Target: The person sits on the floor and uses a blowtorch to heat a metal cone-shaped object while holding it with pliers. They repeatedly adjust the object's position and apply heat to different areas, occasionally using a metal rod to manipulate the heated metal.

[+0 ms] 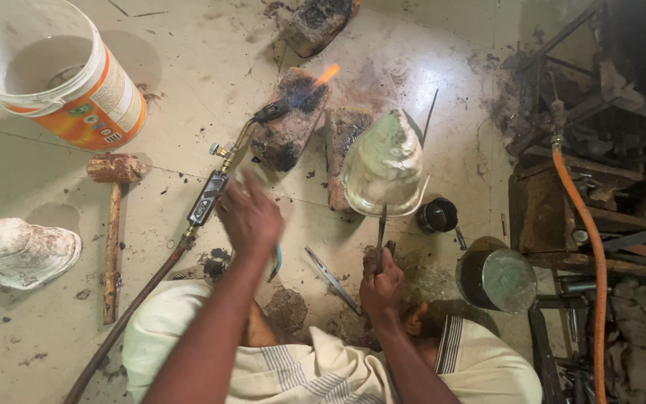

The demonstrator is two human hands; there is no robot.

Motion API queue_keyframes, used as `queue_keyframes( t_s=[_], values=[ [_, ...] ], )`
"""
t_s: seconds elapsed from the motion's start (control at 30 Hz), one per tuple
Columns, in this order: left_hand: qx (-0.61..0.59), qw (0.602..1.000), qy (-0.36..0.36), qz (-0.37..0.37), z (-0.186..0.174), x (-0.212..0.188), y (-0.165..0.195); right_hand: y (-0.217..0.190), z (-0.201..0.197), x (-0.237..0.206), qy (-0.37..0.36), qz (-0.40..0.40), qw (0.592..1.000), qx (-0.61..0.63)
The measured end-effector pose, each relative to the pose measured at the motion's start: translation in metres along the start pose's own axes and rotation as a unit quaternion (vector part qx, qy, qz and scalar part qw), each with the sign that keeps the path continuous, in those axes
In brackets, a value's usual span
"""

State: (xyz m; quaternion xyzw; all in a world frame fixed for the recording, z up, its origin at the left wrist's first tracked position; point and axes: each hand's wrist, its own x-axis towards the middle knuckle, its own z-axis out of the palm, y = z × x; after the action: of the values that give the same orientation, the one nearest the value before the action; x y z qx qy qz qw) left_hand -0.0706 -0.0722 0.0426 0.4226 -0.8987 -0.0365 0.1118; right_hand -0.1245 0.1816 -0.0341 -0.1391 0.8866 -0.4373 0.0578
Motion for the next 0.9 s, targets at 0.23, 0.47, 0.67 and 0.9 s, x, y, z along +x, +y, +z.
queue_keyframes(
  t_s=[0.23,0.47,0.67,0.9],
  values=[
    [-0.197,0.964,-0.164,-0.069,-0.009,0.059,-0.073,0.012,0.015,0.005,-0.017,-0.008,0.999,-0.039],
    [-0.226,0.955,-0.187,0.03,-0.004,0.079,-0.091,0.02,0.024,0.013,-0.033,-0.038,0.997,-0.061],
    [-0.36,0.861,-0.351,-0.081,-0.057,0.087,-0.092,0.012,0.025,0.017,-0.057,0.043,0.994,-0.083],
    [-0.413,0.816,-0.401,-0.055,-0.135,0.036,-0.09,0.004,0.02,0.02,-0.071,0.079,0.993,-0.051]
  ],
)
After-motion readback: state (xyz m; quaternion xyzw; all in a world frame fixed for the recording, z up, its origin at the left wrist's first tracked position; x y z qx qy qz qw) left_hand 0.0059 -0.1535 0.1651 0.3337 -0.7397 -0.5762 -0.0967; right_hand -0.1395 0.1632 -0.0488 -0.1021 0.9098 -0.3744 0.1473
